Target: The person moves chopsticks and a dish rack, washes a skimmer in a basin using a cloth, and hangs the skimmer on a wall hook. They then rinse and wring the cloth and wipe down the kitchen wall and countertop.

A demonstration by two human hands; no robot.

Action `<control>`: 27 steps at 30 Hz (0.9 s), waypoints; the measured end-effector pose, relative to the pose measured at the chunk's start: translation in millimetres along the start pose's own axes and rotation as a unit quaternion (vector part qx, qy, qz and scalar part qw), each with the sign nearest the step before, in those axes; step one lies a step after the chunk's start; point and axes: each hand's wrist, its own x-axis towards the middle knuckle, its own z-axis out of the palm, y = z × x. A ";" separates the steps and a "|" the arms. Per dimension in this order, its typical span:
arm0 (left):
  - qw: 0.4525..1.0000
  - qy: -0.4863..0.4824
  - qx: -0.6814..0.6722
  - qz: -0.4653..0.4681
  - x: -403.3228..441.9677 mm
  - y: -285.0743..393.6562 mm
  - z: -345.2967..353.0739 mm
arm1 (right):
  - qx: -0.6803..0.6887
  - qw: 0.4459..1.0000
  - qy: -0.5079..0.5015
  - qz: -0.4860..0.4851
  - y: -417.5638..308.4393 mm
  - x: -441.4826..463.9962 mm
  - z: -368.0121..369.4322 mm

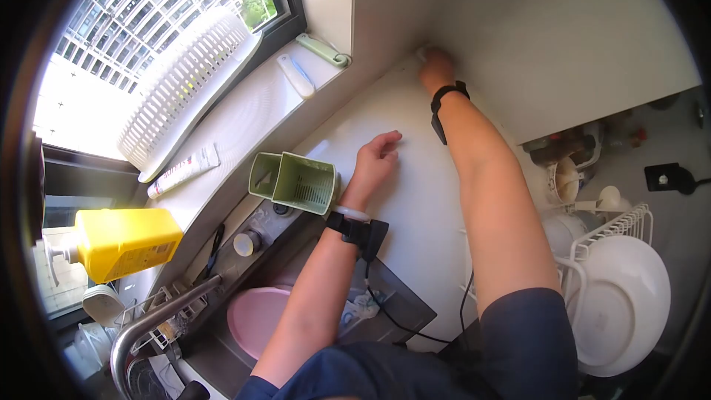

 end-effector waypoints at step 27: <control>0.973 0.016 0.173 0.149 -62.2 -11.2 16.0 | 0.290 0.904 -0.312 -0.046 -118.0 -67.3 -57.7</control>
